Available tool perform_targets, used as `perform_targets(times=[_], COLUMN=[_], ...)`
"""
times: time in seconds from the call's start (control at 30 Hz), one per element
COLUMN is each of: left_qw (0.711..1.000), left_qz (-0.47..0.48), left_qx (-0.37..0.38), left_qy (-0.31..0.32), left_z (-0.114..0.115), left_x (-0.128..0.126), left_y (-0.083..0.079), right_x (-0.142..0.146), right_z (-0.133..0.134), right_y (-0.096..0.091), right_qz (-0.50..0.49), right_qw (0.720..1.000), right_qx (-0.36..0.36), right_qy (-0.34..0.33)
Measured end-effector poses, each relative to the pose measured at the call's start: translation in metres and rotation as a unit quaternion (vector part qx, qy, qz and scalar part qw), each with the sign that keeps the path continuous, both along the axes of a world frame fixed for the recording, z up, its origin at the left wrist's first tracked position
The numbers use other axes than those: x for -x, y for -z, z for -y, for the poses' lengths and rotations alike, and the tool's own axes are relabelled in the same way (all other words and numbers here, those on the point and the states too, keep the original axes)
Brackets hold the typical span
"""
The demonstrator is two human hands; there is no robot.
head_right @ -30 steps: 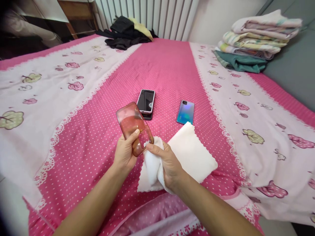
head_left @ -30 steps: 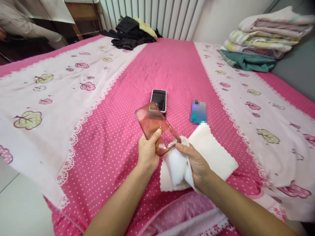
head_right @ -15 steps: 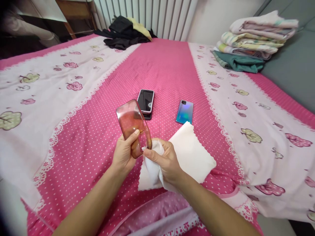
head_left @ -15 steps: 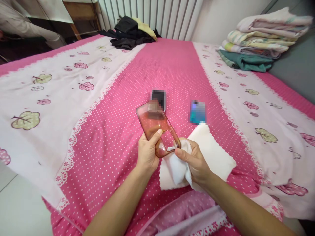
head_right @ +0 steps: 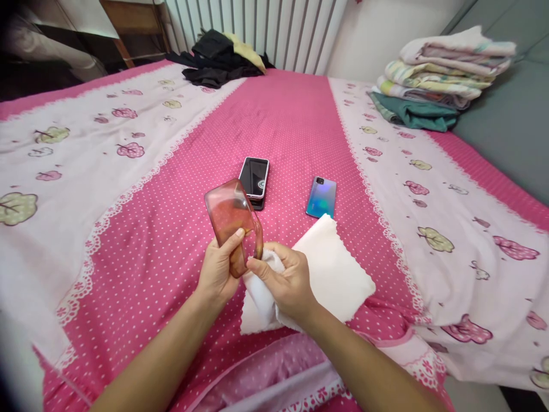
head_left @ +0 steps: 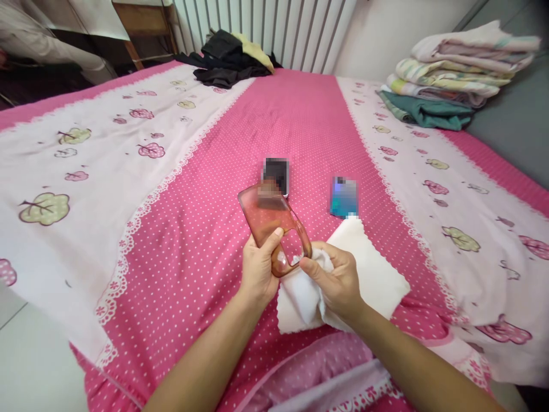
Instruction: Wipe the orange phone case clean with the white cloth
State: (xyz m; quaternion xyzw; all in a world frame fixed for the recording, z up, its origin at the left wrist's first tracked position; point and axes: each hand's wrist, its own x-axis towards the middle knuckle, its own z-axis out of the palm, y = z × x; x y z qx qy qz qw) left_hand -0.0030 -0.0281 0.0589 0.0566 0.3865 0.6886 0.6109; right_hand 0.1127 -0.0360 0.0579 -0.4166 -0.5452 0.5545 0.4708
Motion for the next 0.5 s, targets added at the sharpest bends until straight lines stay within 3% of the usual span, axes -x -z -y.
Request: perform_targets(times=[0.3, 0.5], left_qw=[1.0, 1.0], left_qz=[0.013, -0.018], left_qx=[-0.001, 0.005], left_qy=[0.009, 0.005], left_z=[0.0009, 0.0007], left_x=[-0.0014, 0.002], left_y=[-0.0024, 0.0012], right_x=[-0.0011, -0.0004], right_z=[-0.0004, -0.0028], right_y=[-0.0023, 0.0], right_qz=[0.029, -0.022], right_qw=[0.999, 0.997], right_qx=[-0.02, 0.058], right_qy=[-0.005, -0.037])
